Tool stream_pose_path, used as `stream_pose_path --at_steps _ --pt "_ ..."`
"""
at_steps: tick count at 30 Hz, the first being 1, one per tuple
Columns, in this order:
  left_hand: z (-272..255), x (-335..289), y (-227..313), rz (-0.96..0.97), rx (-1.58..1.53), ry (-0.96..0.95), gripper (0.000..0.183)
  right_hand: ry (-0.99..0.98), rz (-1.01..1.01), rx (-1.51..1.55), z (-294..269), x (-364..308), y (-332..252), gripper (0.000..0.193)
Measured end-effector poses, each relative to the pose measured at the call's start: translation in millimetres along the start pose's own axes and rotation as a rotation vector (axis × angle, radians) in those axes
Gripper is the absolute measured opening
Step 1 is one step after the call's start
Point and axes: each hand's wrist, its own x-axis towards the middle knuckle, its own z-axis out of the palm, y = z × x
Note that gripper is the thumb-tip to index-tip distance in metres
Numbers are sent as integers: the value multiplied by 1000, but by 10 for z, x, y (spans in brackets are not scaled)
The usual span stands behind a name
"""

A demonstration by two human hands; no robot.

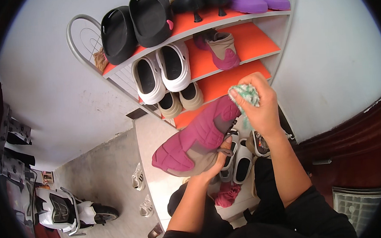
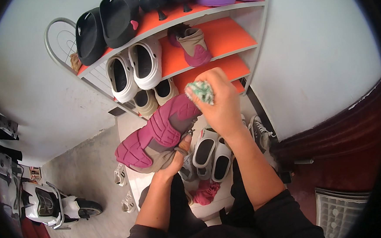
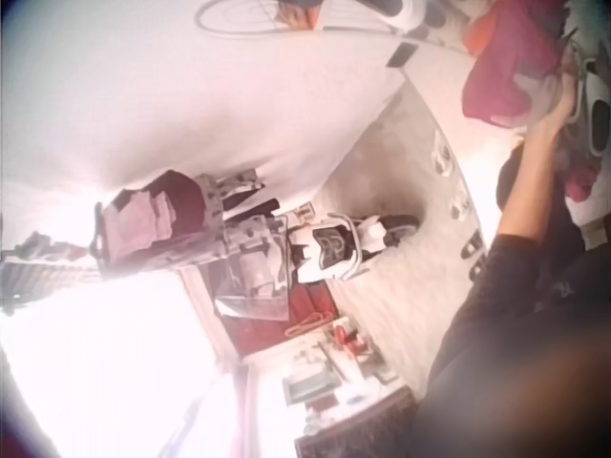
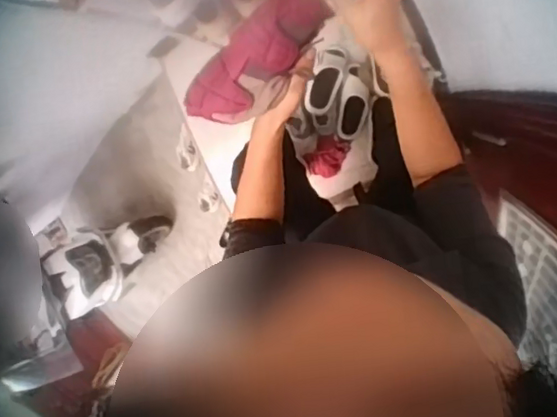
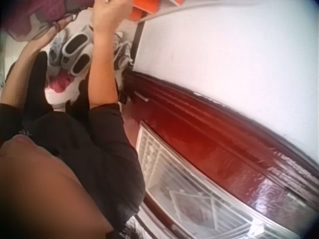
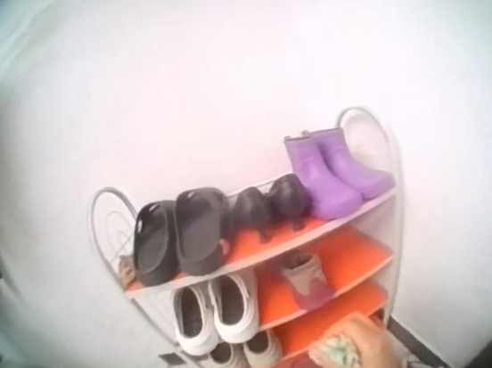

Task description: The person wipes the exterior of several pairs of shoes using a cloth. They handle pink sneakers, grey canvas shoes, and grey athletic shoes one by one, wiping them and placing them back on the orange shoe rack.

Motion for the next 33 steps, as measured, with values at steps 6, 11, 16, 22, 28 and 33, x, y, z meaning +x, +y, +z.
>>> stream_pose_path --at_steps 6,11,16,22,28,33 --pt "-14 24 -25 68 93 60 14 35 298 207 -63 -7 -139 18" --pt "-4 -5 -85 55 230 -68 14 -81 129 172 27 -80 -198 17" --pt "22 -25 -133 106 216 -100 9 -157 -46 -33 117 -126 -244 20" --pt "17 -43 -226 65 173 -121 15 -448 17 24 73 -141 -285 20" --pt "-32 -102 -261 71 13 -90 21 -374 308 215 -46 -67 -405 19" --pt "118 -98 -377 93 251 -52 19 -197 287 256 22 -78 -335 22"
